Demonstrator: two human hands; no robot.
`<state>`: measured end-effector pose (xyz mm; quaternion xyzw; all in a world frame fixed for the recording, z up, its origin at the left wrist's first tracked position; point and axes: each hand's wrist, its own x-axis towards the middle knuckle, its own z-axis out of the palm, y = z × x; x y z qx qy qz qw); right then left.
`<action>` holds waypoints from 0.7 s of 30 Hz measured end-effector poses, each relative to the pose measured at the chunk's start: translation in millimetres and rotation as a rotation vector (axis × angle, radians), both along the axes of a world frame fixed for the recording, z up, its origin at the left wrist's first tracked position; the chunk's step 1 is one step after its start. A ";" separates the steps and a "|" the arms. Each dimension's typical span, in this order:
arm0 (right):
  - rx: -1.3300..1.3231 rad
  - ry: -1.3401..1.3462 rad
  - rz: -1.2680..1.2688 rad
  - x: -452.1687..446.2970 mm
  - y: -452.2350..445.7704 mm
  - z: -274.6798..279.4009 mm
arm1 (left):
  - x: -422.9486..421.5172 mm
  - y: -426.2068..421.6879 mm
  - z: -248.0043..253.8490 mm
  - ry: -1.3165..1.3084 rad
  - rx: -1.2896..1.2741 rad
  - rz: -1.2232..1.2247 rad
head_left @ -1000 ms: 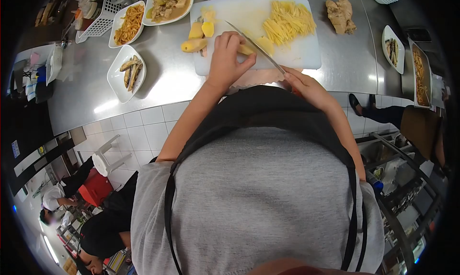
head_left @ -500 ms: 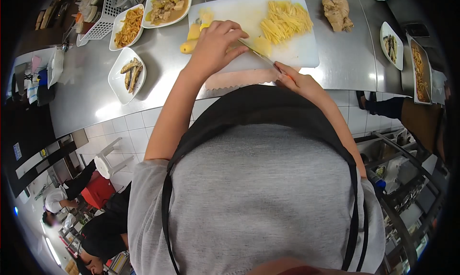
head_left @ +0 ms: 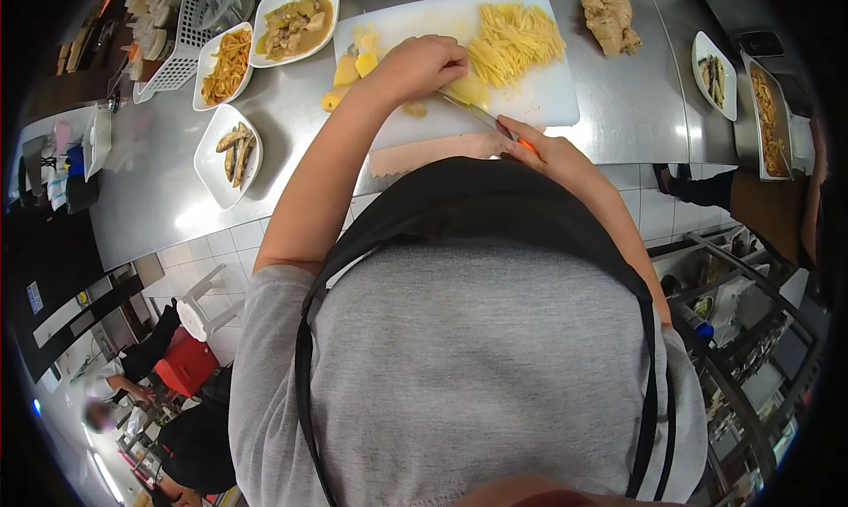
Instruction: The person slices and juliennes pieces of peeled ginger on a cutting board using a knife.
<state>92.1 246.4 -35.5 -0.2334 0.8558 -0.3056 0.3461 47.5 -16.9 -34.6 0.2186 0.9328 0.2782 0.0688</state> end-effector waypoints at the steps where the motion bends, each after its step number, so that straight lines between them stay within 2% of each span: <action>1: -0.011 0.009 0.007 -0.5 1.0 -2.9 | -1.9 0.6 -3.2 0.026 -0.038 0.008; 8: 0.034 -0.006 0.023 -3.8 0.6 -0.2 | -3.7 4.4 -4.7 -0.043 -0.030 0.032; 10: 0.023 -0.006 0.025 -4.2 1.5 -0.3 | -4.2 5.7 -9.7 -0.071 0.126 0.131; 11: 0.014 -0.002 0.025 -4.8 1.8 -0.1 | -5.0 3.5 -9.2 -0.071 0.125 0.131; 13: 0.030 -0.014 0.026 -6.0 1.2 1.3 | -5.7 -3.8 -7.3 -0.320 0.278 0.149; 16: 0.034 -0.038 0.023 -6.3 0.4 6.4 | 2.5 -13.4 0.6 -0.407 0.410 0.159; 17: 0.022 -0.046 0.017 -6.4 0.3 7.6 | 7.3 -17.5 4.2 -0.407 0.409 0.159; 19: 0.025 -0.036 0.024 -6.6 1.1 5.5 | 16.0 -23.4 10.4 -0.303 0.287 -0.029; 21: 0.024 -0.026 0.036 -6.1 1.4 3.5 | 15.5 -23.1 15.9 -0.379 0.245 -0.033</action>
